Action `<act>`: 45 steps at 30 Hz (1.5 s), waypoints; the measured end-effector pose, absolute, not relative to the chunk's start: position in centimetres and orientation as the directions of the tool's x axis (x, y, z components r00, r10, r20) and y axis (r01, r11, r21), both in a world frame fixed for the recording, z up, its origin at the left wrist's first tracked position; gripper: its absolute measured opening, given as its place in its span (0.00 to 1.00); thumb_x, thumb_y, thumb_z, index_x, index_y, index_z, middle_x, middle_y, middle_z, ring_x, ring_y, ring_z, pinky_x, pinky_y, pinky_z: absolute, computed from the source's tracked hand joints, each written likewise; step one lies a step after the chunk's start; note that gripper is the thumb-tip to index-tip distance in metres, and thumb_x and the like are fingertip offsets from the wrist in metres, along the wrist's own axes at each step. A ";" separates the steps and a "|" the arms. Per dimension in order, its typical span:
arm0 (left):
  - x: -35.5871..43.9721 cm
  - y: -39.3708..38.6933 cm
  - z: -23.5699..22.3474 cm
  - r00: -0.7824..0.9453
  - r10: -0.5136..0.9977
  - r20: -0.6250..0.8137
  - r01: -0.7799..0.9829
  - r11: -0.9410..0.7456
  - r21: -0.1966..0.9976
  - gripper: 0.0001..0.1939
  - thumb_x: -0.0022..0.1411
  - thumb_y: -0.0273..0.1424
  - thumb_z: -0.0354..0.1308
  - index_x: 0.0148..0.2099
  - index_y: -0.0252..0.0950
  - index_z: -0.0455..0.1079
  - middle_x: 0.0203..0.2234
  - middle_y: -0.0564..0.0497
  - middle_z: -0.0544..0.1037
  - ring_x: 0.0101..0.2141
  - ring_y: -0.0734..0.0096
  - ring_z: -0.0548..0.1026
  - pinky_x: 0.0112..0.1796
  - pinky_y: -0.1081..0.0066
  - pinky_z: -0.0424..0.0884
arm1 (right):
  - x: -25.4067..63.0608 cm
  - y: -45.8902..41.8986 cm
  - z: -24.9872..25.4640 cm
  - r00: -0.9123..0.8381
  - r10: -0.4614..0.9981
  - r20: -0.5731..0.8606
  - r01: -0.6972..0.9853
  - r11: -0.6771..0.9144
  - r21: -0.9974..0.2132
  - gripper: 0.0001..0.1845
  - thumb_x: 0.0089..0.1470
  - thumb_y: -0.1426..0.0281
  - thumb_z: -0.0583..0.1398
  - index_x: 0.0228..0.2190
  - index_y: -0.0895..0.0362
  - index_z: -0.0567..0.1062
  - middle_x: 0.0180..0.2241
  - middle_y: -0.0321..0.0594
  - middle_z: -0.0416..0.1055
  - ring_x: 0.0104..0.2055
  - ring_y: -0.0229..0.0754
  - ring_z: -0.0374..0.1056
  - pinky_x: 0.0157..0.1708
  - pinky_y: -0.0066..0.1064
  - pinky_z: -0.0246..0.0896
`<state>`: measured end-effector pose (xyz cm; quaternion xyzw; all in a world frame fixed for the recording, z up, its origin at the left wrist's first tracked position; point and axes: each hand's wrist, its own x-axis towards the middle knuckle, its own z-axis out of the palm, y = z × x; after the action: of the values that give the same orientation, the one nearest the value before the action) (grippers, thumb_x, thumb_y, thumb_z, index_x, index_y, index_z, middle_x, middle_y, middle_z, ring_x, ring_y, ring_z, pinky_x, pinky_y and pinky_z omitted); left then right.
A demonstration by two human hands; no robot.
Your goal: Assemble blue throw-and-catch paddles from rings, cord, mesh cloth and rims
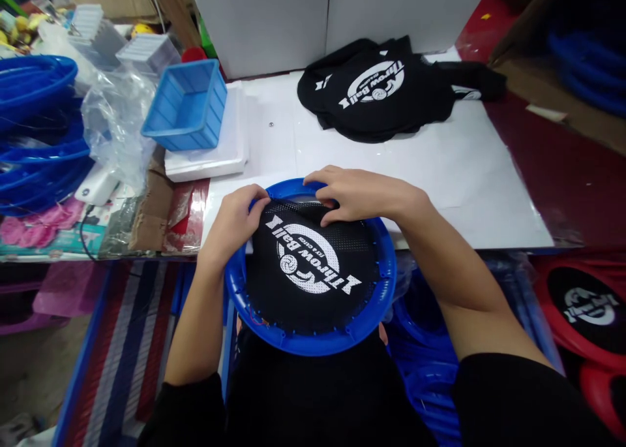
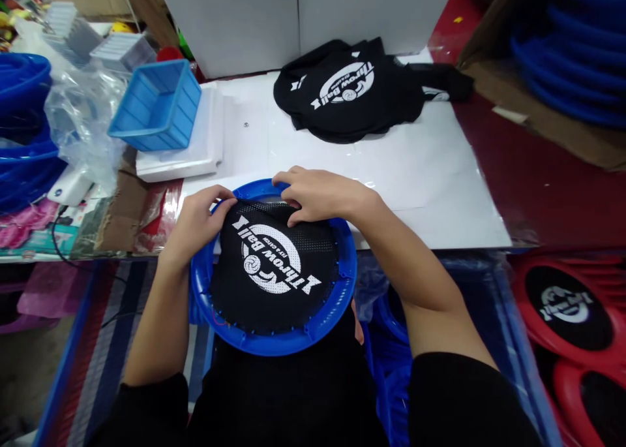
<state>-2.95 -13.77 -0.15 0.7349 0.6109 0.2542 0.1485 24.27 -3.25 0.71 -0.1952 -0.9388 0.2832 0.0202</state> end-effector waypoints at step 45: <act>-1.8 -11.0 2.2 0.355 0.935 0.009 0.758 -0.293 0.583 0.04 0.68 0.29 0.60 0.40 0.40 0.77 0.36 0.50 0.82 0.38 0.64 0.79 0.43 0.64 0.73 | 24.8 -1.2 0.6 -0.932 0.363 0.005 0.224 0.586 -0.779 0.15 0.65 0.58 0.60 0.40 0.56 0.78 0.43 0.43 0.80 0.43 0.45 0.71 0.46 0.39 0.63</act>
<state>-1.78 -11.05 2.20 0.7843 0.5395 0.1776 0.2495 24.78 -1.17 0.61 -0.1656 -0.8866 0.4241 0.0819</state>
